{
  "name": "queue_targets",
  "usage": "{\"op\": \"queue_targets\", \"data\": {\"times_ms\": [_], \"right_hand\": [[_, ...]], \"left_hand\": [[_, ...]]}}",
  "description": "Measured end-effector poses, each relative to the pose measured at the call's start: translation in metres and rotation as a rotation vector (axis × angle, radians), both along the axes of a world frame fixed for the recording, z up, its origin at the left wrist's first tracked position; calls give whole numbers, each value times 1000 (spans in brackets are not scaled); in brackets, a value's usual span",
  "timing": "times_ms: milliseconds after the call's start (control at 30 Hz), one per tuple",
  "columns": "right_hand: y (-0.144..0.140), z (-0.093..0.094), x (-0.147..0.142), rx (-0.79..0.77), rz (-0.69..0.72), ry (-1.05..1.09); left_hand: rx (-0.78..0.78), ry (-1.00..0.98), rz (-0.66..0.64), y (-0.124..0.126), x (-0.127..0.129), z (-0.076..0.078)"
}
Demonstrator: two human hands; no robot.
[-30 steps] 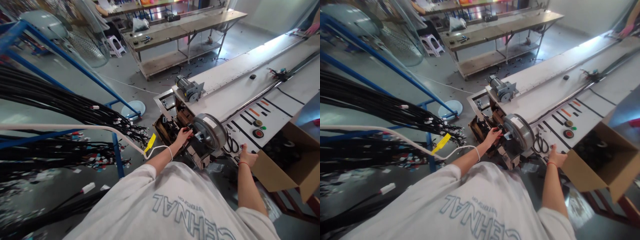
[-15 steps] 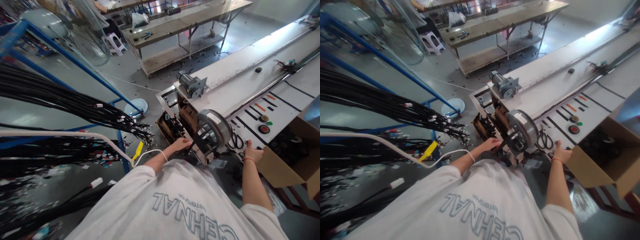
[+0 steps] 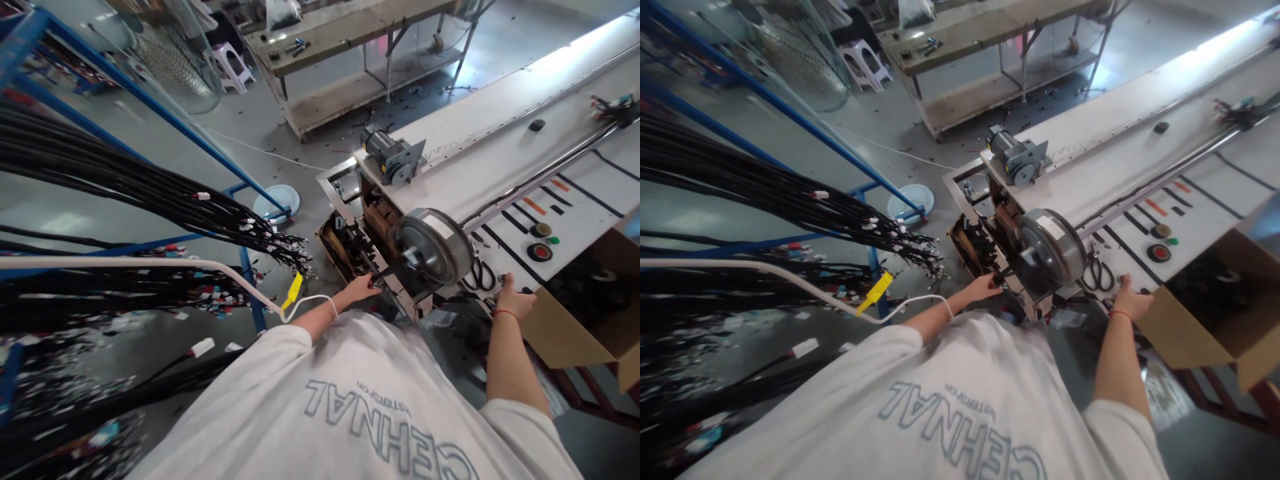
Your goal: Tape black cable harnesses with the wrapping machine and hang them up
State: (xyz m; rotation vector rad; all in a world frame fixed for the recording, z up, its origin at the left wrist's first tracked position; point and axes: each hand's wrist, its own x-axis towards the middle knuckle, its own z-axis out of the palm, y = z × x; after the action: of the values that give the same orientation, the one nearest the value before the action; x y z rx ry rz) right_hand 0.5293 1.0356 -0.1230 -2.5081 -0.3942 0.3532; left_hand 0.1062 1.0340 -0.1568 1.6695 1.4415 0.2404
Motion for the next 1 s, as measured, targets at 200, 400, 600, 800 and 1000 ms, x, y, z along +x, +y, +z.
{"op": "queue_targets", "data": {"times_ms": [200,400,600,800,1000], "right_hand": [[3,9,-8,-16,-73,-54],[3,1,-3,-14,-83,-67],[3,-2,0,-27,-59,-74],[3,0,-1,-36,-61,-65],[2,4,-5,-16,-79,-59]], "left_hand": [[178,308,21,-7,10,25],[331,159,73,-20,1,66],[322,25,115,-10,23,73],[362,12,115,8,45,79],[342,43,123,18,58,76]]}}
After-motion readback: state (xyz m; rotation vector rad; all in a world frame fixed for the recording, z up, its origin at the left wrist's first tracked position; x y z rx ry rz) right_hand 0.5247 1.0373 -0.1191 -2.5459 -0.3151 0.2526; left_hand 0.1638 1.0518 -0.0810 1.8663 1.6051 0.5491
